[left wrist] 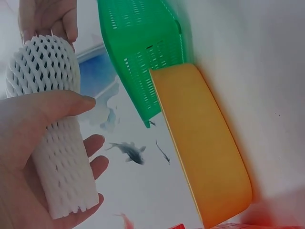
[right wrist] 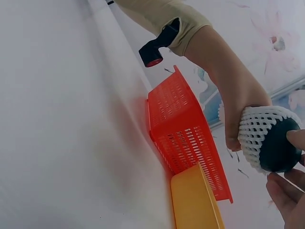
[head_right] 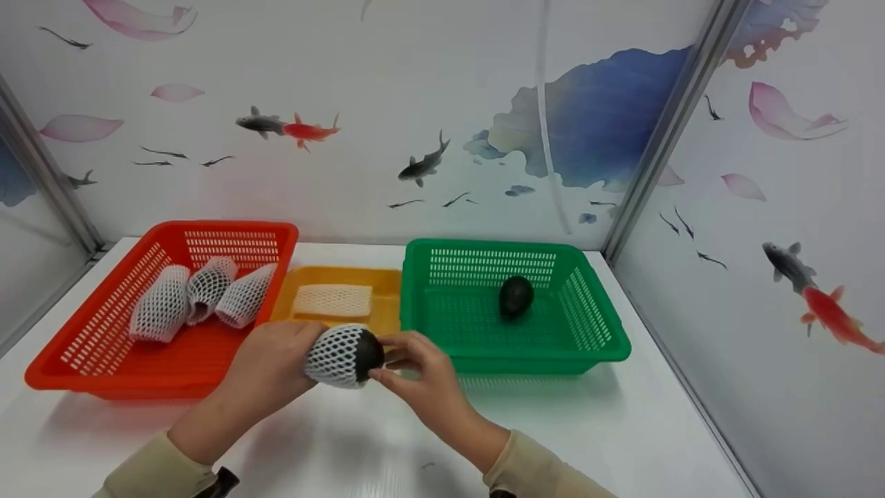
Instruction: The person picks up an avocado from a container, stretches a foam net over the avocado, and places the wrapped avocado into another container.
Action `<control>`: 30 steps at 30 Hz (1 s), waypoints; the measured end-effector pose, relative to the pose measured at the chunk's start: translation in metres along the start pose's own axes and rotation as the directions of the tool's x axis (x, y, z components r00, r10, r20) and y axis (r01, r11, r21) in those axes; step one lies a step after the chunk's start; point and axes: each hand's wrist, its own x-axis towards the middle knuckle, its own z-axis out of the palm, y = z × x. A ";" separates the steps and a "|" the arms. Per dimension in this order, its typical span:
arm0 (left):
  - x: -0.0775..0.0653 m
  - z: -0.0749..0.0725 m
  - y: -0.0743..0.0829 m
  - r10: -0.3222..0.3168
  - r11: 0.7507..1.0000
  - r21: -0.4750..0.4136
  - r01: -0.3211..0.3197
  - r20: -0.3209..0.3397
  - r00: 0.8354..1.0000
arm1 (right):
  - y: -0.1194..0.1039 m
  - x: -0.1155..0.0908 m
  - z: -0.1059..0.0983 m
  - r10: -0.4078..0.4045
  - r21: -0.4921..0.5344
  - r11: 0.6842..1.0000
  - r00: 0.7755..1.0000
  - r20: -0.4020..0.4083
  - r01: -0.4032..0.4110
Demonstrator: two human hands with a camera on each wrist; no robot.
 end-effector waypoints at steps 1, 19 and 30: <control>0.000 0.000 0.001 0.000 1.000 0.004 0.000 0.004 1.000 | 0.000 0.000 0.000 -0.008 -0.003 1.000 1.000 -0.016 0.008; 0.004 -0.003 0.012 -0.017 0.999 0.038 0.015 0.060 0.998 | -0.003 0.005 0.006 -0.038 0.027 0.999 0.999 -0.032 0.039; 0.002 0.001 0.014 0.021 0.999 -0.027 -0.021 0.005 1.000 | 0.001 0.005 0.011 -0.055 0.044 0.997 0.998 -0.041 0.057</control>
